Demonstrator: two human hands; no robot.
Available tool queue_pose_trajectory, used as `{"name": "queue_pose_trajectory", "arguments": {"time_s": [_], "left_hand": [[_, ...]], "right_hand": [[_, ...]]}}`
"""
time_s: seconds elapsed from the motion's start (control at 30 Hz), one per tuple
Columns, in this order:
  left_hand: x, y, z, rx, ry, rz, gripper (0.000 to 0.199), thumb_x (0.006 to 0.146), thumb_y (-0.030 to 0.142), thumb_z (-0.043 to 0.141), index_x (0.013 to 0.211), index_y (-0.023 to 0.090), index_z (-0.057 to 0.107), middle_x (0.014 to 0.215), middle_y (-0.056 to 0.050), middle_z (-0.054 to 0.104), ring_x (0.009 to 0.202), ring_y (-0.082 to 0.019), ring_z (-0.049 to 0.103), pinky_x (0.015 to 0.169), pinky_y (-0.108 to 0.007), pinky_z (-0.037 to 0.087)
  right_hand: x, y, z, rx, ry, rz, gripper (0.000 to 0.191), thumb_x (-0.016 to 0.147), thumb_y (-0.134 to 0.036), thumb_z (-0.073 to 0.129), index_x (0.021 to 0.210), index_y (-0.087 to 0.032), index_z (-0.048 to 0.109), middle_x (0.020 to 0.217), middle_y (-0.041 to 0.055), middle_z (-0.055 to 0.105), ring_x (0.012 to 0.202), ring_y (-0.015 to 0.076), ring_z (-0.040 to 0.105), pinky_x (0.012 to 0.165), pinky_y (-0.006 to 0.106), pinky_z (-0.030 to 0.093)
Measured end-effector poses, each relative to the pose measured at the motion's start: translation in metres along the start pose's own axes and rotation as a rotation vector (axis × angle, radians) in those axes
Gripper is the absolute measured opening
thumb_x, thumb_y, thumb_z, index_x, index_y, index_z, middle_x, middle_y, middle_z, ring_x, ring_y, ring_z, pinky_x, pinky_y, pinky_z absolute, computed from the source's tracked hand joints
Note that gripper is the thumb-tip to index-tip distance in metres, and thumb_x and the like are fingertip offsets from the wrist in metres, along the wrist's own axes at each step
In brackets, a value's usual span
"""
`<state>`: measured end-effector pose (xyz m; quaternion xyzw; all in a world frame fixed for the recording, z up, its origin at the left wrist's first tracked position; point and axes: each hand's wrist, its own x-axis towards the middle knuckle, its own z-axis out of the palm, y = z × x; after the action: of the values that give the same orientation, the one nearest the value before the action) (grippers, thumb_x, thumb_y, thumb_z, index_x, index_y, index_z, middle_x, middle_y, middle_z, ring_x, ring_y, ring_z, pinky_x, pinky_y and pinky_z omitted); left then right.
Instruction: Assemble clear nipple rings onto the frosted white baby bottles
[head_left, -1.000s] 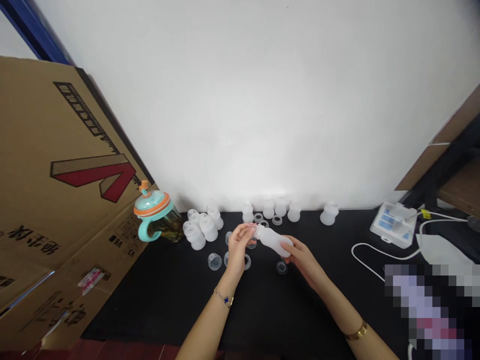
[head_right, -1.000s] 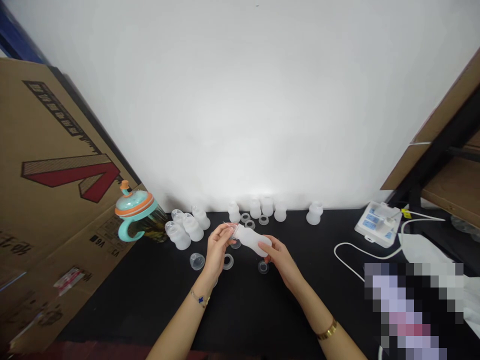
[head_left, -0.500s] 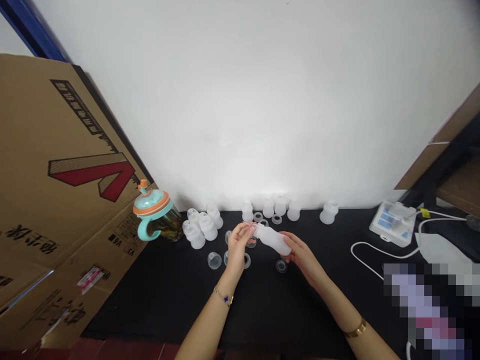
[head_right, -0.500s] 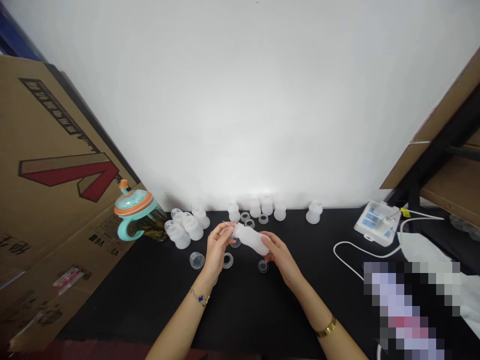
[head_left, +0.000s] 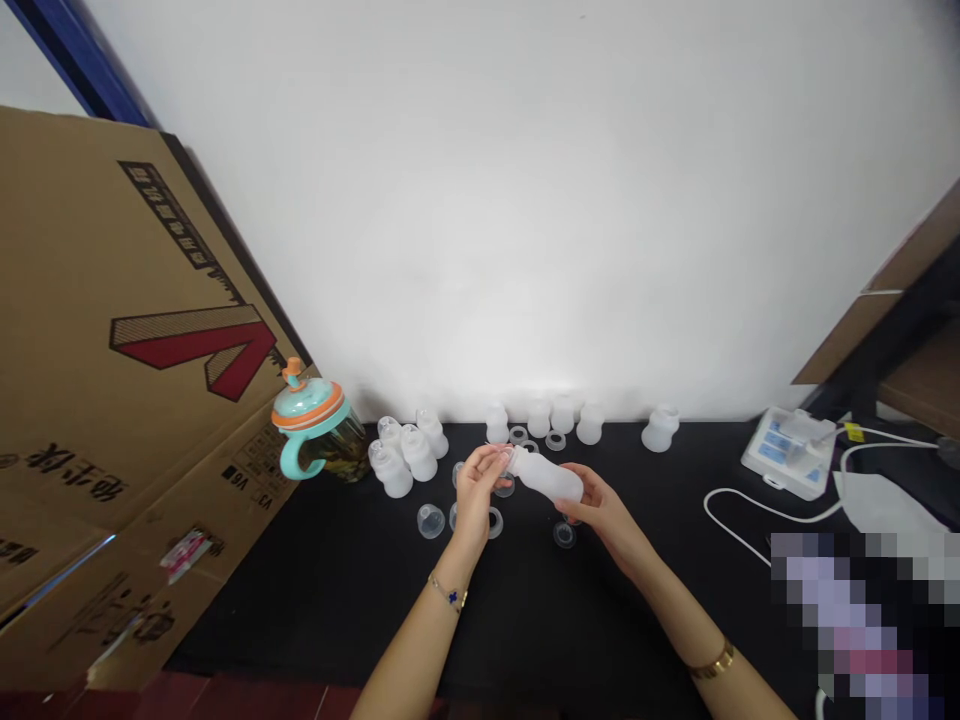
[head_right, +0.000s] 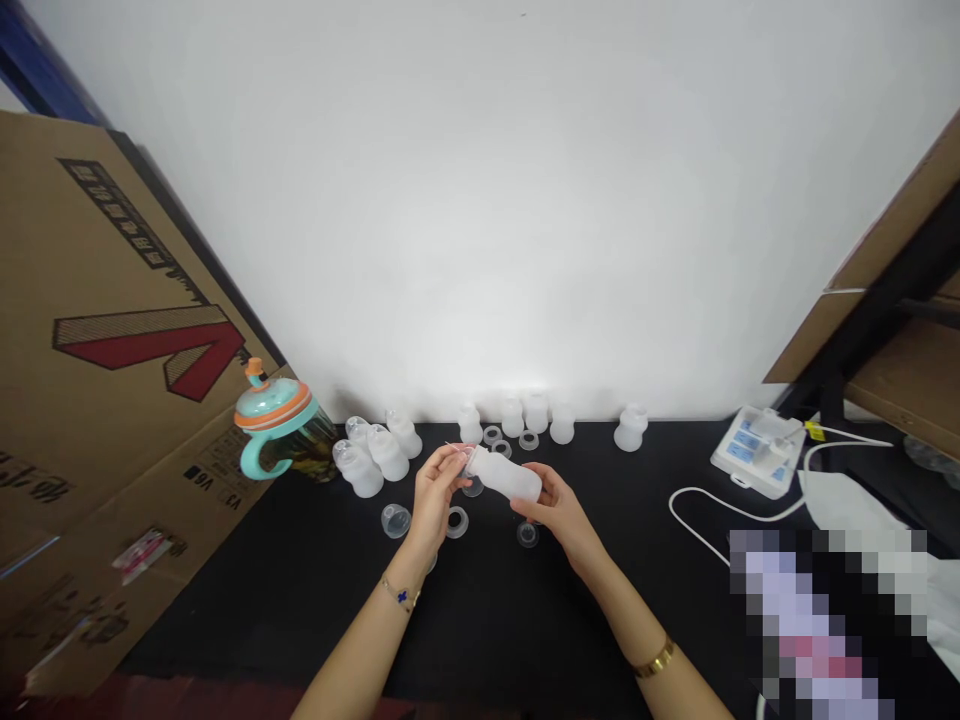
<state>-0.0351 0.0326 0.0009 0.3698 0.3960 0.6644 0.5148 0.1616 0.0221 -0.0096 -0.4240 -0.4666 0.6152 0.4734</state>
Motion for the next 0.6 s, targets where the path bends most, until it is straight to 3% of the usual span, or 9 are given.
{"name": "queue_pose_trajectory", "arguments": {"time_s": [0.6], "left_hand": [[0.0007,-0.0002,-0.0011,-0.010,0.008,0.002,0.028,0.071,0.038,0.079,0.087,0.017,0.069,0.105,-0.009,0.073,0.091,-0.021,0.069,0.056,-0.020,0.053]], "right_hand": [[-0.0014,-0.0061,0.0004,0.031,0.022,0.068,0.049,0.072,-0.048,0.079,0.111,-0.023,0.064,0.093,0.0033,0.065,0.073,0.0174,0.062,0.057,0.026,0.049]]}}
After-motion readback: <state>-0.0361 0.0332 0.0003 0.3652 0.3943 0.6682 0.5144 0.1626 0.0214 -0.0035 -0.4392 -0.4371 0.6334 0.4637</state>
